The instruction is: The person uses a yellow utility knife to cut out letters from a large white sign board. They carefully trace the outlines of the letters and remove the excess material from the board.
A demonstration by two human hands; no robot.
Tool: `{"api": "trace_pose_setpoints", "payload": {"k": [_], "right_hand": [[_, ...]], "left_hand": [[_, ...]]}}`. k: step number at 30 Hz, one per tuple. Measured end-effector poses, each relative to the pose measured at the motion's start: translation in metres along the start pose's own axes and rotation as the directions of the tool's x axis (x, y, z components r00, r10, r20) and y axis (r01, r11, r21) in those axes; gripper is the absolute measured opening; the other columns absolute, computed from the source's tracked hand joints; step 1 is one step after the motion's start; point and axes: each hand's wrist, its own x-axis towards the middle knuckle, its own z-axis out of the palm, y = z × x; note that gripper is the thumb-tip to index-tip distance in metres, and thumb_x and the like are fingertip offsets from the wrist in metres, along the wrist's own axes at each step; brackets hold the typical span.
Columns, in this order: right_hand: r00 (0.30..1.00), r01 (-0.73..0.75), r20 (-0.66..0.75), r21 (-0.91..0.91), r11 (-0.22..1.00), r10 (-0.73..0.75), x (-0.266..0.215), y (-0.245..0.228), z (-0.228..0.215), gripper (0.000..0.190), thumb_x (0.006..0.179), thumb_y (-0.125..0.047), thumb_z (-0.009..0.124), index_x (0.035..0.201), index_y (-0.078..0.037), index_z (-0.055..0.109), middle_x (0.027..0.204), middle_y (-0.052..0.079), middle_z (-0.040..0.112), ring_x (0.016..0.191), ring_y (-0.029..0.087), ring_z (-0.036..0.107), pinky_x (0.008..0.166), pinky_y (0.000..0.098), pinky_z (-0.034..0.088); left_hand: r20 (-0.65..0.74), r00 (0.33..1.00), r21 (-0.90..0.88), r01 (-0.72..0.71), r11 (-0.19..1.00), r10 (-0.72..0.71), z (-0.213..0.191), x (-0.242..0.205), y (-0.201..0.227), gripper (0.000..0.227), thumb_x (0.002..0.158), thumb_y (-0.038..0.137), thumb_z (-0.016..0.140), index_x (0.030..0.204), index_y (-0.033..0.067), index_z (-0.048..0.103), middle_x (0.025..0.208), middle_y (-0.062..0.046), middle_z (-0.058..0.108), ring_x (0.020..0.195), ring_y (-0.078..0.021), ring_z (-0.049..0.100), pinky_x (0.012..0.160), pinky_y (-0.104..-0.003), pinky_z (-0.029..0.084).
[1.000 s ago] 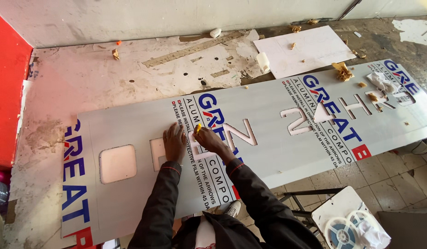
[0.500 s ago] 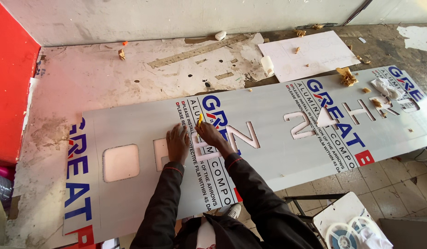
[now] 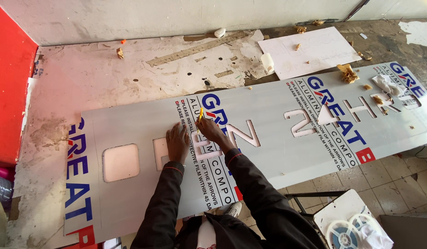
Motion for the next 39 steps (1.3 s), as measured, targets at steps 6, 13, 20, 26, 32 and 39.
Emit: {"api": "trace_pose_setpoints", "payload": {"k": [6, 13, 20, 26, 32, 39], "right_hand": [[1.0, 0.01, 0.018, -0.022, 1.0, -0.01, -0.005, 0.0, -0.005, 0.024, 0.116, -0.024, 0.062, 0.115, -0.001, 0.067, 0.09, 0.032, 0.077, 0.083, 0.059, 0.075, 0.075, 0.0635, 0.058], [0.998, -0.061, 0.023, -0.068, 0.996, 0.063, -0.01, 0.03, -0.023, 0.024, 0.114, -0.022, 0.063, 0.114, 0.0, 0.071, 0.096, 0.033, 0.079, 0.089, 0.057, 0.078, 0.08, 0.0632, 0.06], [0.999, -0.013, -0.032, -0.187, 0.982, 0.007, -0.01, 0.026, -0.047, 0.027, 0.116, -0.023, 0.062, 0.119, 0.002, 0.072, 0.103, 0.034, 0.078, 0.098, 0.058, 0.077, 0.083, 0.0648, 0.062], [0.994, -0.029, -0.105, -0.254, 0.967, 0.002, -0.009, 0.034, -0.031, 0.029, 0.115, -0.031, 0.064, 0.116, -0.003, 0.074, 0.102, 0.029, 0.079, 0.098, 0.054, 0.078, 0.082, 0.0634, 0.063], [0.989, -0.112, -0.12, -0.205, 0.972, 0.089, -0.018, 0.033, -0.028, 0.032, 0.114, -0.036, 0.064, 0.114, -0.005, 0.075, 0.097, 0.028, 0.079, 0.093, 0.055, 0.077, 0.078, 0.0677, 0.061], [0.98, -0.193, -0.085, -0.144, 0.971, 0.182, -0.033, 0.026, -0.052, 0.029, 0.113, -0.029, 0.064, 0.118, -0.004, 0.076, 0.102, 0.029, 0.082, 0.096, 0.056, 0.078, 0.082, 0.0658, 0.061]], "left_hand": [[-0.024, 1.0, 0.004, -0.011, 1.0, 0.011, 0.002, -0.001, -0.002, 0.04, 0.111, 0.029, 0.067, 0.15, 0.0251, 0.076, 0.161, -0.008, 0.066, 0.155, -0.026, 0.059, 0.131, -0.056, 0.038], [0.018, 1.0, -0.016, 0.011, 1.0, -0.011, -0.003, 0.0, 0.0, 0.04, 0.113, 0.029, 0.064, 0.152, 0.0259, 0.075, 0.162, -0.008, 0.065, 0.157, -0.0267, 0.057, 0.132, -0.056, 0.036], [0.041, 0.999, 0.009, 0.012, 1.0, -0.012, -0.007, -0.002, 0.003, 0.041, 0.113, 0.031, 0.064, 0.152, 0.0261, 0.075, 0.164, -0.007, 0.064, 0.158, -0.0252, 0.056, 0.133, -0.055, 0.035], [0.027, 1.0, -0.004, 0.007, 1.0, -0.007, -0.007, -0.003, 0.003, 0.04, 0.114, 0.03, 0.063, 0.152, 0.0254, 0.076, 0.164, -0.007, 0.065, 0.157, -0.026, 0.057, 0.132, -0.056, 0.036], [0.03, 0.999, -0.014, 0.012, 1.0, -0.012, -0.012, -0.001, 0.004, 0.04, 0.114, 0.029, 0.062, 0.151, 0.0247, 0.076, 0.162, -0.007, 0.066, 0.156, -0.0261, 0.058, 0.132, -0.055, 0.037], [0.059, 0.998, -0.028, 0.032, 0.999, -0.031, -0.014, 0.0, 0.006, 0.041, 0.115, 0.029, 0.06, 0.154, 0.0239, 0.075, 0.163, -0.008, 0.065, 0.158, -0.0272, 0.056, 0.134, -0.057, 0.034]]}}
